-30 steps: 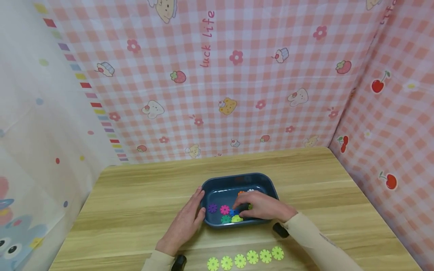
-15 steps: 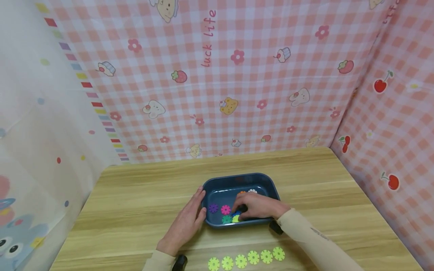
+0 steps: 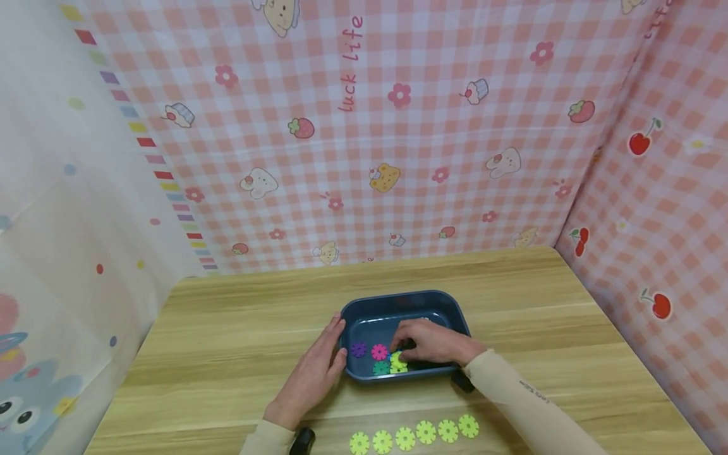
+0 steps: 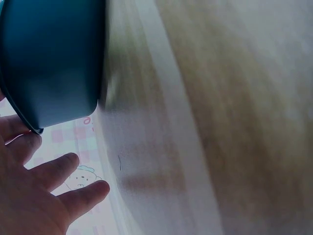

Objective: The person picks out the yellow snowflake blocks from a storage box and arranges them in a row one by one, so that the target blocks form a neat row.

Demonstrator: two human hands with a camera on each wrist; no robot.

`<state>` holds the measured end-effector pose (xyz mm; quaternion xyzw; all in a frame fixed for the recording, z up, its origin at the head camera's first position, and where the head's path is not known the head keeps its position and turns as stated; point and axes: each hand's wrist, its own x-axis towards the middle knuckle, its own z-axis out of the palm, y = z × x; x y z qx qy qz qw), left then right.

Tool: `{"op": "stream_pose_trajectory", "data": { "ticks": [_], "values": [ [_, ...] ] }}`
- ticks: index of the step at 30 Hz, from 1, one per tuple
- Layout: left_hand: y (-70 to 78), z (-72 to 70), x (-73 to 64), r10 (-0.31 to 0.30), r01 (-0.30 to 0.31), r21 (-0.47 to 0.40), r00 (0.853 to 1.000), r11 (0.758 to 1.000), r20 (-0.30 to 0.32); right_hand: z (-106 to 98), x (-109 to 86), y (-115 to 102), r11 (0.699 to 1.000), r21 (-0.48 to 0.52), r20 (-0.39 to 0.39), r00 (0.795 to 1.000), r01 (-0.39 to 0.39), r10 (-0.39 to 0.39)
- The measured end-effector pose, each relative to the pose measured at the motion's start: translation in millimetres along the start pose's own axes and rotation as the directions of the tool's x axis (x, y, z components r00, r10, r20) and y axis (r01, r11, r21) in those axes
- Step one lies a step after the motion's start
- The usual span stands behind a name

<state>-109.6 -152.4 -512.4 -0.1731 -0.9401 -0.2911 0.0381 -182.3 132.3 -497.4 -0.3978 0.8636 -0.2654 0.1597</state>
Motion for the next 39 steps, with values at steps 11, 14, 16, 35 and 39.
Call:
{"op": "stream_pose_trajectory", "data": {
  "ticks": [11,14,16,35,39],
  "values": [
    [0.8,-0.5,0.2,-0.015,0.015,0.002,1.000,1.000,0.012,-1,-5.7,1,1.000,-0.024,0.032,0.999,0.001,0.000],
    [0.7,-0.2,0.4,-0.016,0.016,0.003,1.000,1.000,0.013,0,-5.5,1,0.999,-0.043,0.039,0.999,0.004,-0.002],
    [0.8,-0.2,0.5,-0.017,0.017,0.003,1.000,1.000,0.012,1,-5.1,1,0.999,-0.052,0.044,0.999,-0.002,0.005],
    [1.3,-0.2,0.9,-0.013,0.013,0.003,1.000,1.000,0.005,-5,-11.5,-5,0.999,-0.014,-0.008,0.999,-0.041,0.040],
    [0.8,0.0,0.8,-0.013,0.013,0.005,1.000,1.000,0.004,-9,-16.7,-10,1.000,0.000,-0.049,0.999,-0.015,0.015]
  ]
}}
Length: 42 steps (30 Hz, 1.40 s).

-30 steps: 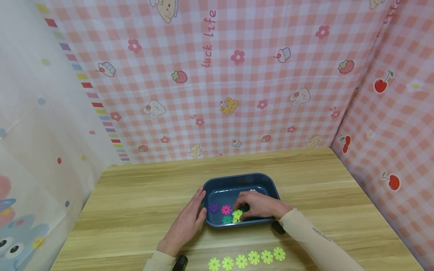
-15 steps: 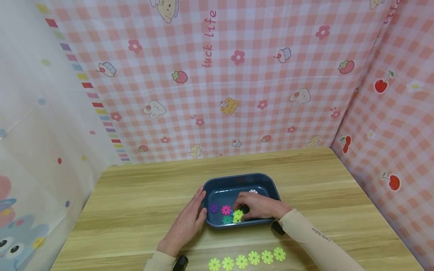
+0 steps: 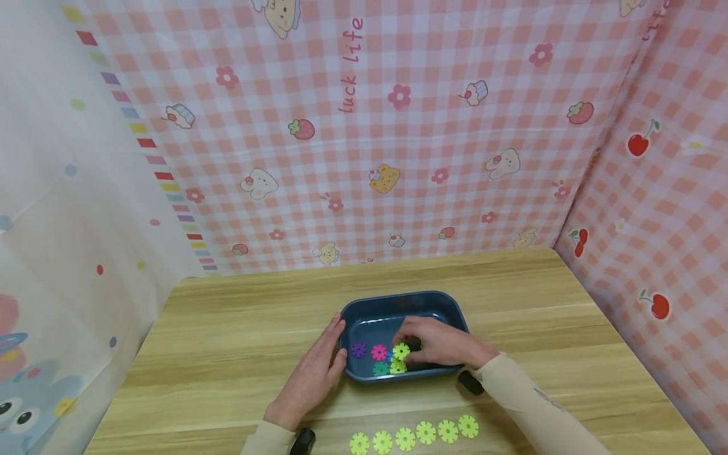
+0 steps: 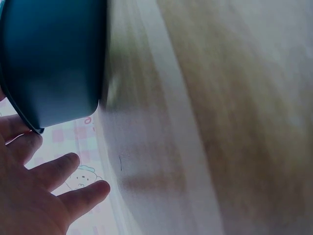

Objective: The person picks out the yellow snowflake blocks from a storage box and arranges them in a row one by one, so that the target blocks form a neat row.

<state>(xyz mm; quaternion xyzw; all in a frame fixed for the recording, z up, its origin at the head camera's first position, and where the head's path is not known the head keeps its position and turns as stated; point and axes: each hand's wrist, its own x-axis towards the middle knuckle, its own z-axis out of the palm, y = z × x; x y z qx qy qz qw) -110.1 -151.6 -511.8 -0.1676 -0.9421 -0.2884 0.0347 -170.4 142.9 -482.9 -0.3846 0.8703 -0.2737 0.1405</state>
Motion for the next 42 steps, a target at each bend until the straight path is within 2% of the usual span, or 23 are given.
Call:
{"op": "stream_pose_trajectory", "data": {
  "ticks": [6,14,30,38,42],
  "values": [
    [0.0,-0.2,-0.3,0.001,-0.001,-0.007,1.000,1.000,-0.001,-9,-9.0,-7,1.000,0.016,-0.037,0.999,0.025,-0.024],
    [0.0,-0.2,0.1,-0.006,0.006,-0.013,1.000,1.000,0.006,-15,-21.9,-13,0.999,0.044,-0.074,0.997,0.023,-0.019],
    [0.2,-0.1,0.4,-0.001,0.001,-0.018,1.000,1.000,0.003,-21,-47.9,-17,0.999,0.028,-0.145,0.989,0.023,-0.019],
    [0.8,-0.4,-0.1,-0.007,0.007,-0.023,1.000,1.000,0.005,-22,-59.0,-18,1.000,0.017,-0.157,0.988,0.001,0.001],
    [0.2,0.1,0.0,-0.001,0.001,-0.025,1.000,1.000,0.000,-23,-65.6,-18,0.999,0.026,-0.165,0.986,-0.034,0.038]
  ]
}}
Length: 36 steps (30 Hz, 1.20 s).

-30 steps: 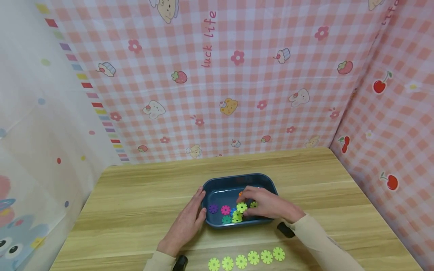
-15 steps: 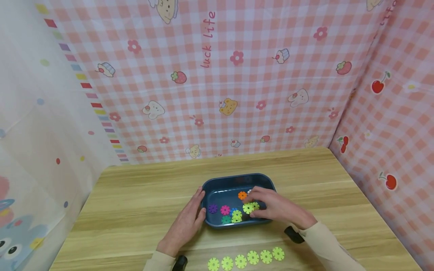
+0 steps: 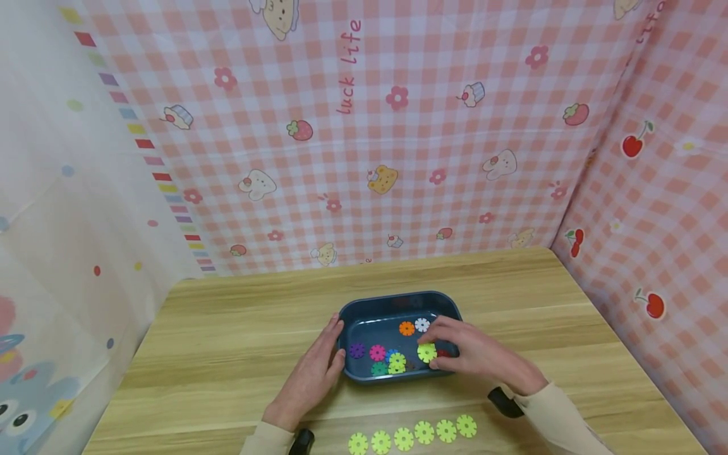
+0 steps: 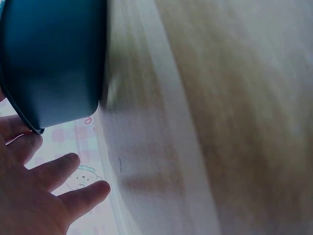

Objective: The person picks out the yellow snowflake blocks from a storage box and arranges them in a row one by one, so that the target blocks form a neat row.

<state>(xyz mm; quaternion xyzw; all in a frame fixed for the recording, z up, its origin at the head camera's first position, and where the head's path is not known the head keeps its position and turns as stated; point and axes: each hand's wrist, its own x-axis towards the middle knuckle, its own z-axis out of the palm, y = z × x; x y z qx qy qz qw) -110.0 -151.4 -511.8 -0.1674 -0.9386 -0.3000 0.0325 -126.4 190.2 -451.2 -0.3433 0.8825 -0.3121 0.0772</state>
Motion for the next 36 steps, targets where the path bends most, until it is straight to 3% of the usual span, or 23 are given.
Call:
{"op": "stream_pose_trajectory", "data": {
  "ticks": [17,26,36],
  "values": [
    [0.4,0.3,-0.3,-0.004,0.004,0.002,1.000,1.000,-0.001,1,-25.3,3,0.997,-0.069,-0.037,0.999,-0.019,0.017],
    [1.3,-0.6,-0.4,0.014,-0.014,-0.005,1.000,1.000,-0.011,-1,-35.3,5,0.999,-0.040,-0.021,1.000,-0.014,0.014],
    [1.4,-0.9,-0.4,0.014,-0.014,0.000,1.000,1.000,-0.010,-3,-49.5,1,0.998,-0.060,-0.054,0.998,-0.018,0.014]
  ]
}}
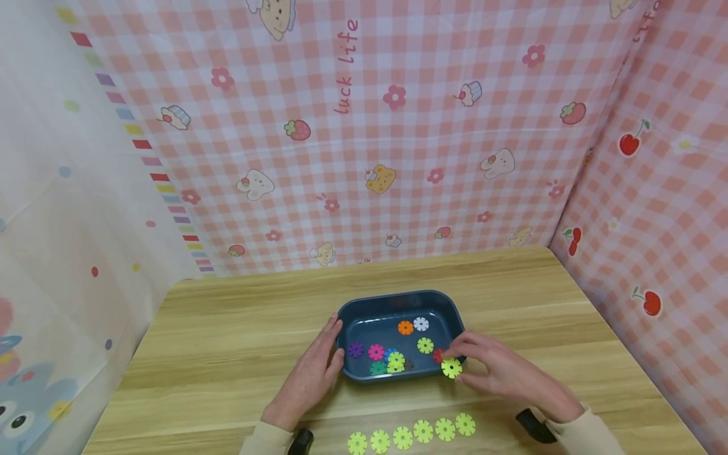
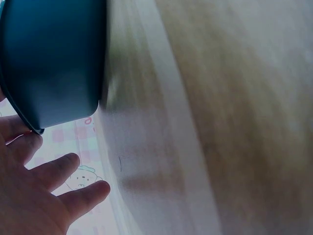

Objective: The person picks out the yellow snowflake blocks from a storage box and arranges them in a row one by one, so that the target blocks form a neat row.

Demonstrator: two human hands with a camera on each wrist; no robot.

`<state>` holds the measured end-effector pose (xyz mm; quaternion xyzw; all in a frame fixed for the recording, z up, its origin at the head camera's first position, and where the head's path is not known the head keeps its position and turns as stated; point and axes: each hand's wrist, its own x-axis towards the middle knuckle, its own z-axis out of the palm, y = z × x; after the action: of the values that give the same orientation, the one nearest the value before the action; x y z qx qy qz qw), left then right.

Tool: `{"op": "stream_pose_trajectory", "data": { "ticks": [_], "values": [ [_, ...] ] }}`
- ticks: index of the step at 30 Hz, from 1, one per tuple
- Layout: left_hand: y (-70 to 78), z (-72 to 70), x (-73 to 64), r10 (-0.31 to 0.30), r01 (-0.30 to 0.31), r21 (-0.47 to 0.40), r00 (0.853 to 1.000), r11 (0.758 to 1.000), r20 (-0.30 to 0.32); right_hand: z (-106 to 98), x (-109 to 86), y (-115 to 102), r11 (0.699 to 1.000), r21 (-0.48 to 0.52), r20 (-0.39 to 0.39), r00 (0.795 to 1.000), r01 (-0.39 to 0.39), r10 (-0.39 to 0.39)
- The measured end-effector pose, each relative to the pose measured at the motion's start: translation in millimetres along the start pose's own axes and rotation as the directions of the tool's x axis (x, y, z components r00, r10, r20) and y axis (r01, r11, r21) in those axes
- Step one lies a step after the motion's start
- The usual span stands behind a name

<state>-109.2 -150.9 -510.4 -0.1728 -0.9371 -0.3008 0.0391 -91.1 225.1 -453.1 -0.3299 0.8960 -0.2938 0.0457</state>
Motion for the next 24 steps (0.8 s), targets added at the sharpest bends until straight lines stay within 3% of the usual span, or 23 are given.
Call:
{"op": "stream_pose_trajectory", "data": {
  "ticks": [5,10,17,24],
  "values": [
    [-0.5,0.6,0.3,-0.004,0.004,-0.001,1.000,1.000,0.006,-2,-8.3,0,0.999,0.006,0.006,0.999,-0.034,0.034],
    [-0.3,0.5,0.7,-0.011,0.011,0.002,1.000,1.000,0.014,0,-18.4,3,1.000,-0.013,-0.026,1.000,0.015,-0.015],
    [1.2,0.4,0.7,-0.015,0.015,0.003,1.000,1.000,0.015,4,-33.4,8,0.998,0.038,0.052,0.997,-0.058,0.056],
    [2.3,0.6,-0.1,-0.030,0.030,0.005,0.999,1.000,0.011,13,-45.0,18,0.998,0.057,0.074,0.997,0.005,-0.010]
  ]
}}
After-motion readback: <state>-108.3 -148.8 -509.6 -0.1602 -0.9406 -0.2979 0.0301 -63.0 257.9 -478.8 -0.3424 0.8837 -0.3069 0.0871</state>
